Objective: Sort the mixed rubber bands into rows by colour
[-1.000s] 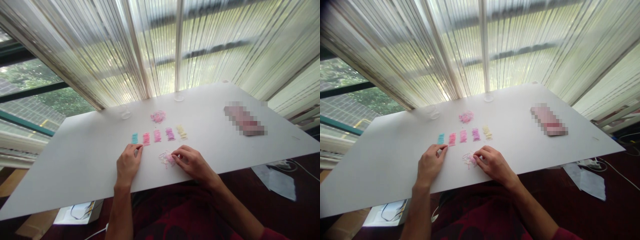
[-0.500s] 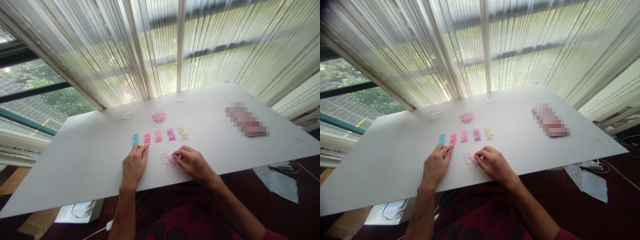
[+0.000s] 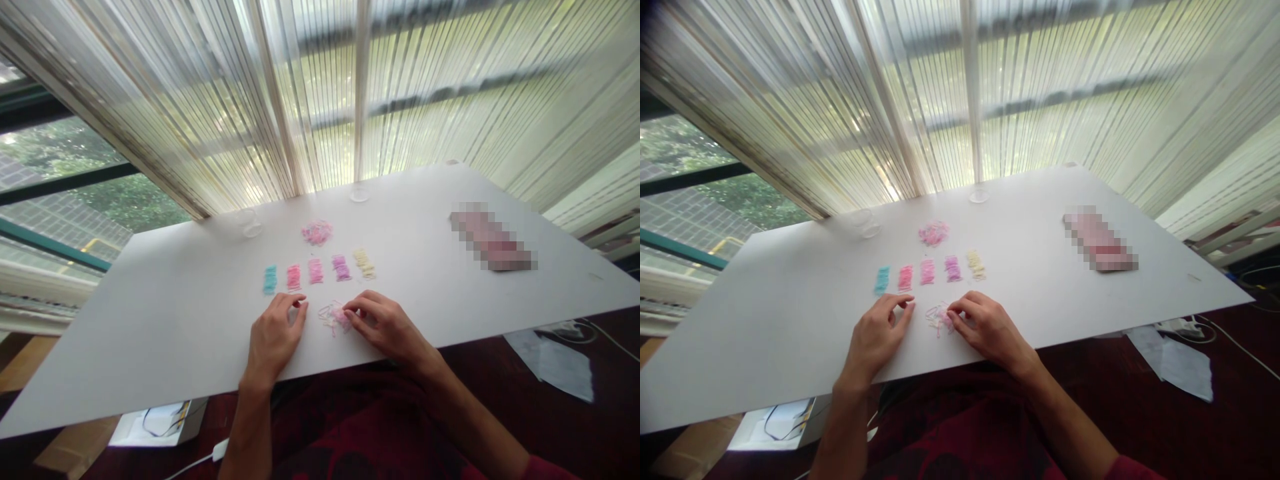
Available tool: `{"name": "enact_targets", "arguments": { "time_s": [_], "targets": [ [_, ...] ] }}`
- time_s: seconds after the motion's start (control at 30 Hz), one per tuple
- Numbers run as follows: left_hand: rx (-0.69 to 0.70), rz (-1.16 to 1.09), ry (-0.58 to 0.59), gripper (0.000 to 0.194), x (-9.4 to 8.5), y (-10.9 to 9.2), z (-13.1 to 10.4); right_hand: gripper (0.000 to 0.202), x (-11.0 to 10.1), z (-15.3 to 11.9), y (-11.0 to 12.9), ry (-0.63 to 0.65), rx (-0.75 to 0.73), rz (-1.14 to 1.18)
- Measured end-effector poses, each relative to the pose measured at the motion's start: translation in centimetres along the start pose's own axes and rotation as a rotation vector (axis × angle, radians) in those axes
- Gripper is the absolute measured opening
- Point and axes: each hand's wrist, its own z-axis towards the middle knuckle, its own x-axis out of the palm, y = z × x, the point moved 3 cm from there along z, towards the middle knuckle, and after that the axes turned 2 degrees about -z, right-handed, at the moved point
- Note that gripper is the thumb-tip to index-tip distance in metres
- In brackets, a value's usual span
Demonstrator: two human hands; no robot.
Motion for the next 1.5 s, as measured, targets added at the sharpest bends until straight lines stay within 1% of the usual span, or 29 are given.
{"name": "enact_targets", "arguments": {
  "time_s": [0.07, 0.13, 0.23, 0.3, 0.37, 0.5, 0.77, 1.03, 1.23, 1.5],
  "targets": [
    [0.039, -0.02, 0.065, 0.019, 0.0, -0.7, -0.4, 0.014, 0.0, 0.0, 0.0, 0.001, -0.004, -0.003],
    [0.049, -0.009, 0.107, 0.017, 0.2, -1.4, -0.6, 0.014, 0.0, 0.0, 0.0, 0.0, -0.005, 0.0],
    [0.051, 0.025, 0.1, 0.015, 0.4, -2.2, -0.7, 0.012, 0.1, 0.0, -0.1, 0.006, -0.003, 0.005],
    [0.075, 0.028, 0.09, 0.015, 0.6, -2.7, -0.8, 0.01, 0.2, -0.1, -0.3, 0.017, -0.004, 0.0],
    [0.108, 0.032, 0.103, 0.016, 0.9, -3.0, -0.8, 0.009, 0.3, -0.2, -0.4, 0.027, -0.009, -0.009],
    [0.116, 0.068, 0.151, 0.018, 1.4, -3.2, -0.7, 0.009, 0.4, -0.1, -0.5, 0.033, -0.012, -0.019],
    [0.11, 0.034, 0.171, 0.014, 1.8, -3.0, -0.5, 0.009, 0.6, 0.0, -0.7, 0.047, 0.0, -0.033],
    [0.137, -0.023, 0.16, 0.014, 1.2, -2.8, -0.6, 0.008, 0.7, 0.0, -0.8, 0.06, 0.005, -0.035],
    [0.159, -0.058, 0.12, 0.013, 0.9, -2.4, -0.7, 0.008, 0.7, -0.1, -0.9, 0.061, 0.002, -0.034],
    [0.259, -0.252, 0.037, 0.011, 1.1, -2.5, -1.2, 0.013, 0.5, -0.2, -0.7, 0.054, -0.03, -0.021]
  ]
}}
